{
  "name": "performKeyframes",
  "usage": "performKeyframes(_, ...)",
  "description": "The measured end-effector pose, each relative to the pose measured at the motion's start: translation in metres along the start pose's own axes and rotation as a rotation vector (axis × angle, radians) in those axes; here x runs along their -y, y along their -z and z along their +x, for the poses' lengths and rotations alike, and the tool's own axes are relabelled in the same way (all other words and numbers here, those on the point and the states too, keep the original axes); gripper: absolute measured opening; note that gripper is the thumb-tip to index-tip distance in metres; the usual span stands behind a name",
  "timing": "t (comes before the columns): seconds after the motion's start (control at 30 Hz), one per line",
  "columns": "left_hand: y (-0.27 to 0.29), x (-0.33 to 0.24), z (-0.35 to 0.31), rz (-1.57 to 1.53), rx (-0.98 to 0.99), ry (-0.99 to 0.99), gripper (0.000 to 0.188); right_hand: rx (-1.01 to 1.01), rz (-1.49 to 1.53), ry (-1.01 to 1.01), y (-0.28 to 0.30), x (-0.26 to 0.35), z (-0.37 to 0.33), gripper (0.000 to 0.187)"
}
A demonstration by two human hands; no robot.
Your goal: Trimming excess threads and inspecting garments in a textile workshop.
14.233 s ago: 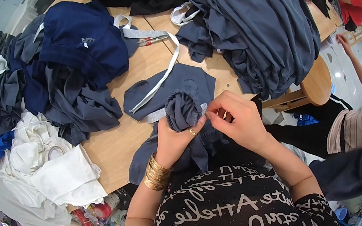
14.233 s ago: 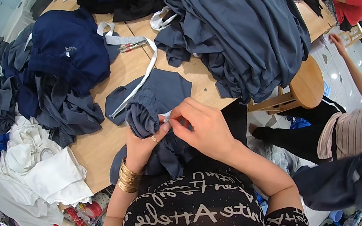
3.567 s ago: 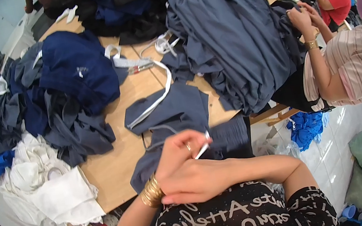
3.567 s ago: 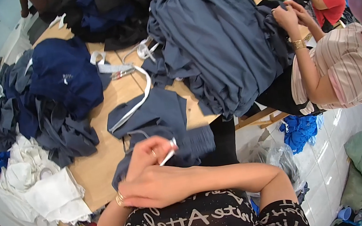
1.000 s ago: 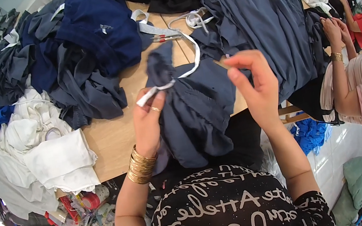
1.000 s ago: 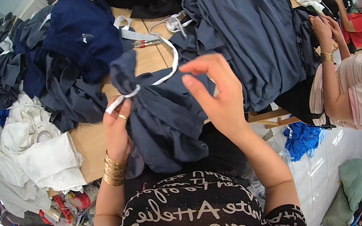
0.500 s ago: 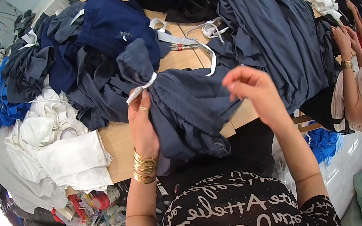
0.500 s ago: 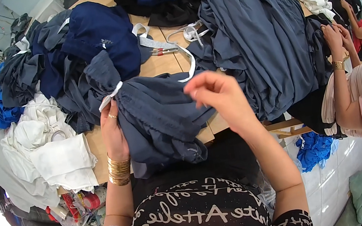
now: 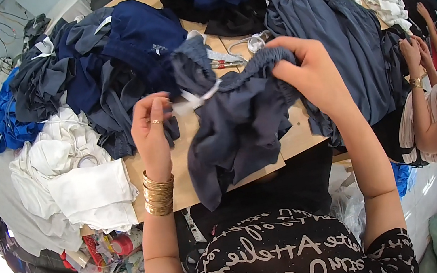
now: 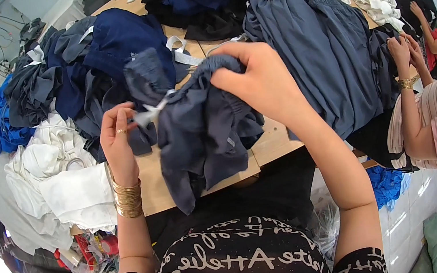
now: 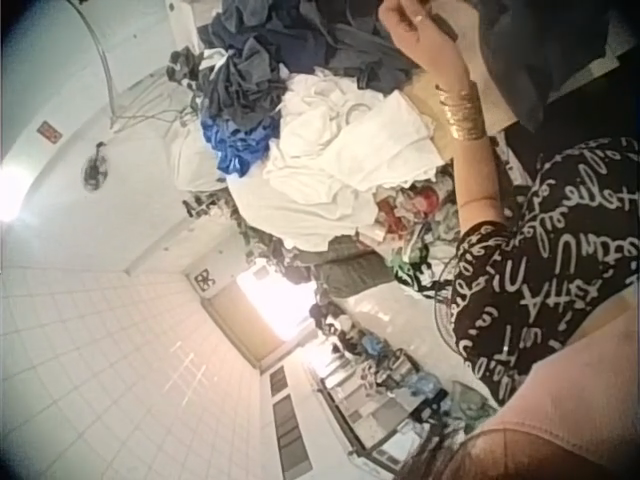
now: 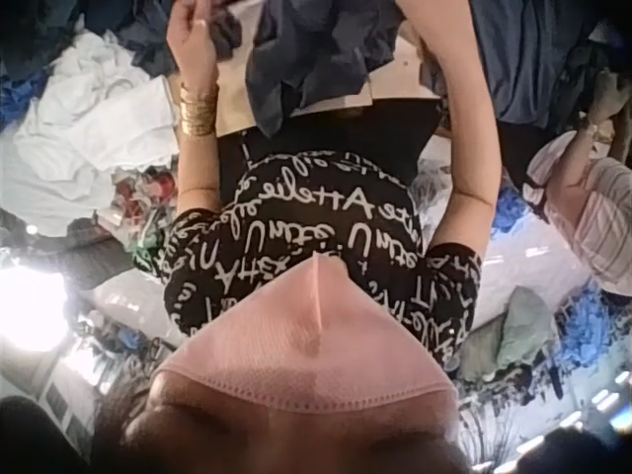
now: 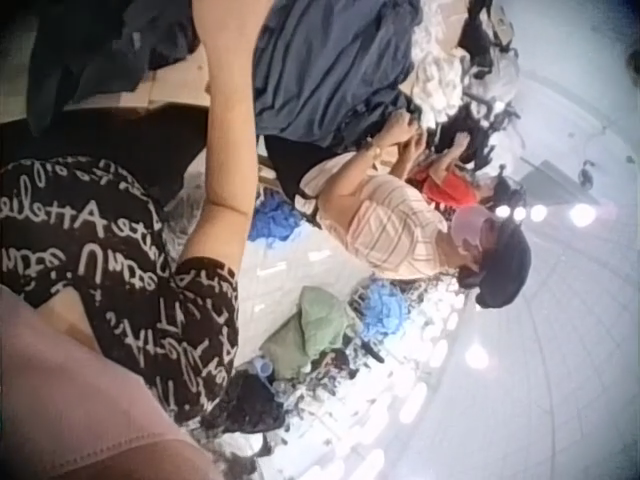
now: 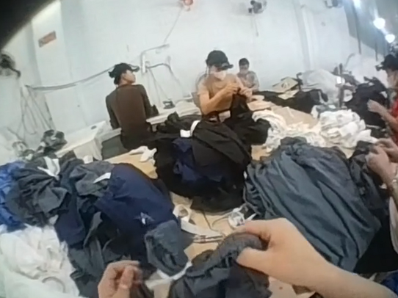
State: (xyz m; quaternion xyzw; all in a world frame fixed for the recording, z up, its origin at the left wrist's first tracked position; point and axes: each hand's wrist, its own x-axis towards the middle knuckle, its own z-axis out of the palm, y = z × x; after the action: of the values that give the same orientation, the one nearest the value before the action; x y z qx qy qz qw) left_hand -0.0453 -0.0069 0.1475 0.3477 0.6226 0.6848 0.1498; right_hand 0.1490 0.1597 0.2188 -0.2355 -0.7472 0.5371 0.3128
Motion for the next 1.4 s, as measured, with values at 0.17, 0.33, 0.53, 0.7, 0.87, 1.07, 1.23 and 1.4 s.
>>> performKeyframes(0.17, -0.025, -0.035, -0.04, -0.287, 0.365, 0.198, 0.026, -0.006, -0.108, 0.069, -0.032, 0.001, -0.004, 0.036)
performKeyframes(0.33, -0.01, -0.012, -0.014, -0.77, 0.192, 0.701, 0.021, 0.449, -0.472, 0.465, -0.088, -0.003, -0.048, 0.044)
performKeyframes(0.53, 0.016, -0.022, -0.008, -0.799, 0.132, 0.778, 0.026, 0.178, -0.235, 0.288, -0.061, -0.039, -0.023, 0.062)
performKeyframes(0.7, 0.04, -0.001, -0.011, -1.076, 0.415, 0.66, 0.044, 0.414, 0.431, -0.148, -0.077, -0.071, -0.007, 0.082)
performKeyframes(0.87, 0.034, -0.008, -0.014, -1.026, 0.317, 0.589, 0.04, 0.452, 0.613, -0.155, -0.094, -0.063, -0.012, 0.072)
performKeyframes(1.07, 0.04, -0.017, 0.012, -0.7, 0.728, 0.471, 0.061, 0.24, 0.416, -0.204, -0.07, -0.047, 0.005, 0.043)
performKeyframes(1.23, 0.037, -0.035, 0.016, 0.553, 0.615, 0.09, 0.058, -0.099, 0.642, -0.251, -0.043, -0.011, 0.013, 0.026)
performKeyframes(1.4, 0.049, -0.03, 0.025, 0.381, 0.464, 0.057, 0.024, -0.213, 0.622, -0.361, -0.014, -0.013, 0.019, 0.032)
